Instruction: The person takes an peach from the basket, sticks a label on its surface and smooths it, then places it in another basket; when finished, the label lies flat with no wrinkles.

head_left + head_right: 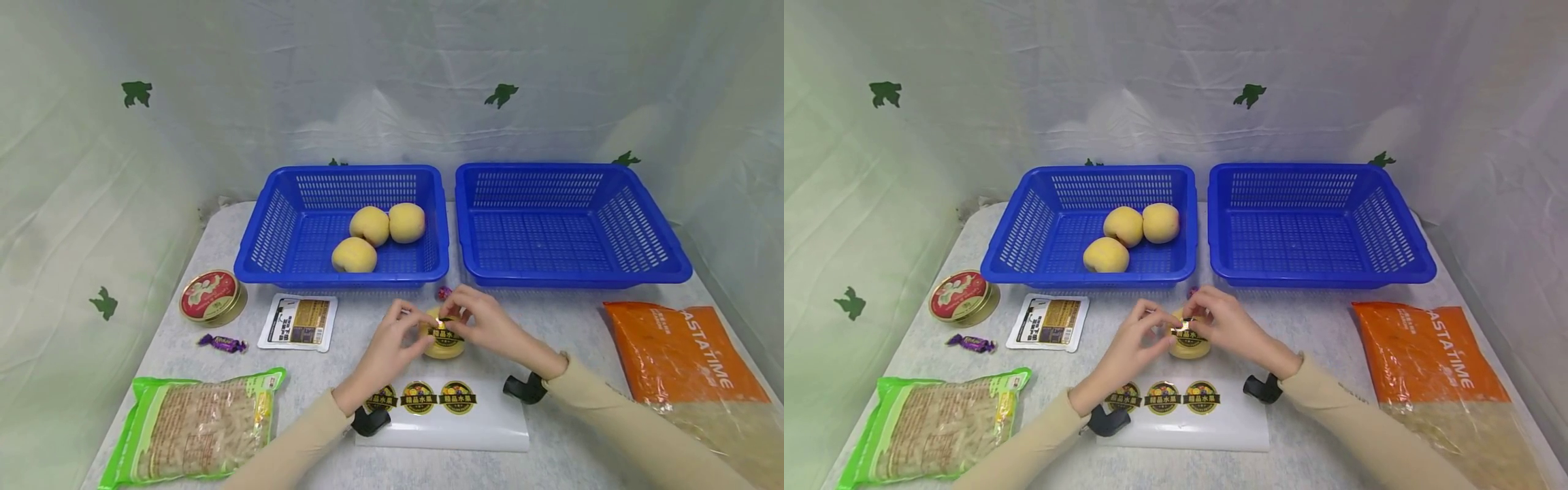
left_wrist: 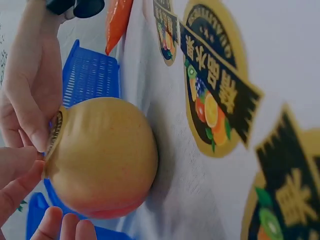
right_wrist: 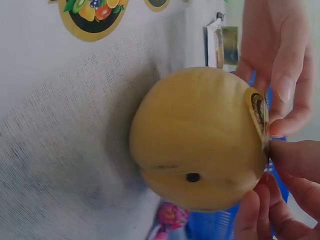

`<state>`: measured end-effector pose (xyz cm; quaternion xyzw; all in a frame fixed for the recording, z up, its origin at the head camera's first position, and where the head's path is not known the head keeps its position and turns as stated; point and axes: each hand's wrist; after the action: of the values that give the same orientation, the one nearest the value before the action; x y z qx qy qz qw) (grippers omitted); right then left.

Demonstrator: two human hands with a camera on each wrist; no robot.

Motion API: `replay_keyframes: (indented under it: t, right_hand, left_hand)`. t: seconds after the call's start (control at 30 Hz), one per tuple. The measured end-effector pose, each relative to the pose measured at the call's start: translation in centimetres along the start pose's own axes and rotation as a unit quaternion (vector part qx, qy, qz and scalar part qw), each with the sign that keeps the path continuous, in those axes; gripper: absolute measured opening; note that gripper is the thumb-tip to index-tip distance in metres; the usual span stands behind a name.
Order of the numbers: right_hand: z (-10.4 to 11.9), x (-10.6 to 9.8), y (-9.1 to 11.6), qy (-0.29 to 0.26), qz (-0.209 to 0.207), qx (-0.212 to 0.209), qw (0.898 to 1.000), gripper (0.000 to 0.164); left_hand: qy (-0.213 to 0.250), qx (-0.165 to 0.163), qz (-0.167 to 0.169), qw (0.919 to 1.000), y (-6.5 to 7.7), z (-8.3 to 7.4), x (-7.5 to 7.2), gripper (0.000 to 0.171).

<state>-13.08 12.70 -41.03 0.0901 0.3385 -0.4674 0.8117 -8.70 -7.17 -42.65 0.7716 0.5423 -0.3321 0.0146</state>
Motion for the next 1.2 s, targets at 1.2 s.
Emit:
replay_keyframes:
  t: [1.2]
  right_hand:
    - [-3.2,0.4,0.7,-0.232,0.079,0.096,0.965,0.009]
  left_hand:
    - [0.239,-0.150,-0.006,0.9595,-1.5,2.3,1.1,0.014]
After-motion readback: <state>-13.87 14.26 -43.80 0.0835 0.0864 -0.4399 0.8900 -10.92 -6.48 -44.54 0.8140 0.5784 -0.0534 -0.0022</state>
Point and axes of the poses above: each hand's wrist, its own y-axis away from the middle knuckle, its own x-axis out of the palm, z = x × y, and after that the axes turned 7 degrees about x, right-handed
